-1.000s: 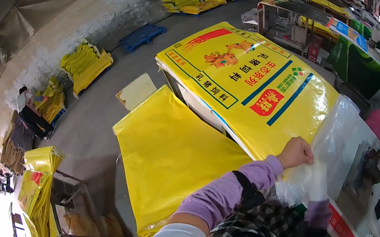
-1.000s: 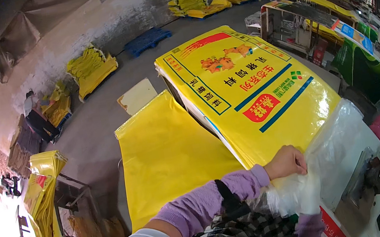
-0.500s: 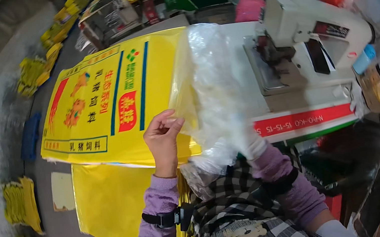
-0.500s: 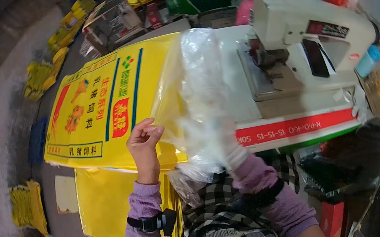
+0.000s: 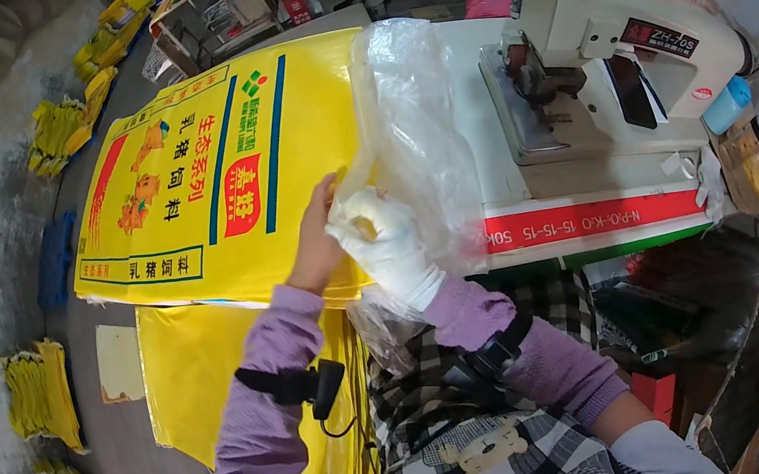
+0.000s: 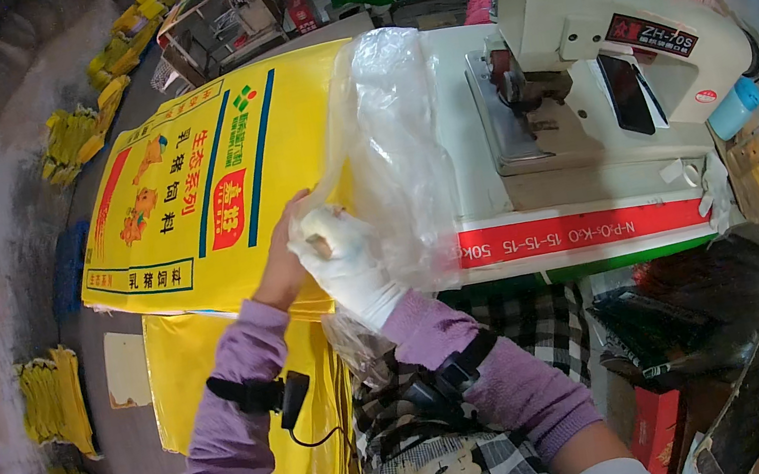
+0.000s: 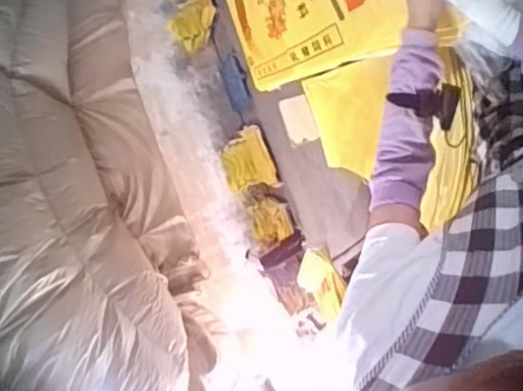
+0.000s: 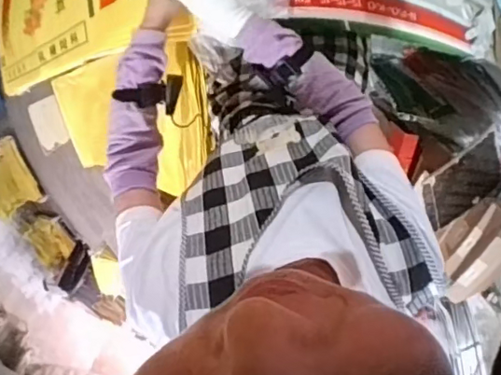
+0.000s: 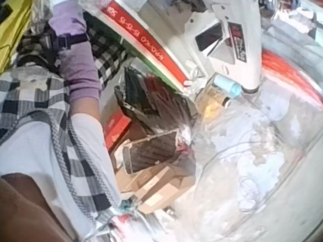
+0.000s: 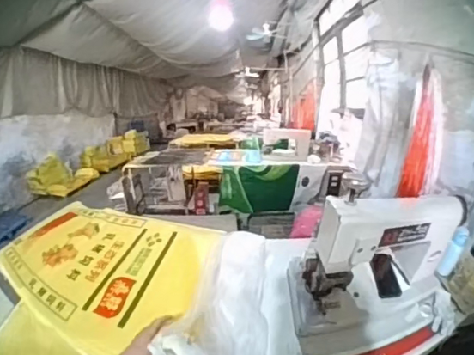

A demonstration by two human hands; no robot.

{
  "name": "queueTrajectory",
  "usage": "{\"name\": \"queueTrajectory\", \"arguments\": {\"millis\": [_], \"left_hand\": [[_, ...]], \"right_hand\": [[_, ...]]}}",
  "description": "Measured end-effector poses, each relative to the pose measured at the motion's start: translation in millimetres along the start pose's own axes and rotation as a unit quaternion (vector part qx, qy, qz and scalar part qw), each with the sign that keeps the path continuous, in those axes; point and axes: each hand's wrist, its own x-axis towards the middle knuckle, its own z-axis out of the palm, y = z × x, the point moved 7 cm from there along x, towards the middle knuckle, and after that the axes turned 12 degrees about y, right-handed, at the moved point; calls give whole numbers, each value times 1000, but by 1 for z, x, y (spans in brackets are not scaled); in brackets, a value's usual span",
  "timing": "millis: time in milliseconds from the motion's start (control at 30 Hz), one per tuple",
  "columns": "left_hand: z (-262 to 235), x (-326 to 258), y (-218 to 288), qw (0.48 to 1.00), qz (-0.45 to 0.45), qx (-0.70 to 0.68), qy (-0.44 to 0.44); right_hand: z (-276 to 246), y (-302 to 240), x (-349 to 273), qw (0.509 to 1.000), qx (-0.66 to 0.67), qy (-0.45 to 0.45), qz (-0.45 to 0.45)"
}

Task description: The person inserts a clear plastic liner into a yellow woven bag, aligns the edges, and feeds them through a sewing machine to stitch the top. After finishing, the person moves the bag to a stack and repeats the process with another bag.

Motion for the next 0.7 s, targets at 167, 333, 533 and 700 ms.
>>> {"name": "queueTrajectory", "arguments": {"millis": [167, 333, 533, 700], "left_hand": [[-4, 4, -47, 997, -64, -49, -21], [-41, 18, -7, 954, -109, 243, -138], [-63, 37, 21, 988, -71, 133, -31], [-50, 7, 20, 984, -28, 134, -113]], "right_hand": [[-1, -17, 9, 998, 29, 48, 23], [4, 3, 8, 982, -126, -137, -22], [1, 16, -22, 979, -111, -169, -41], [1, -20, -17, 964, -112, -115, -213]]}}
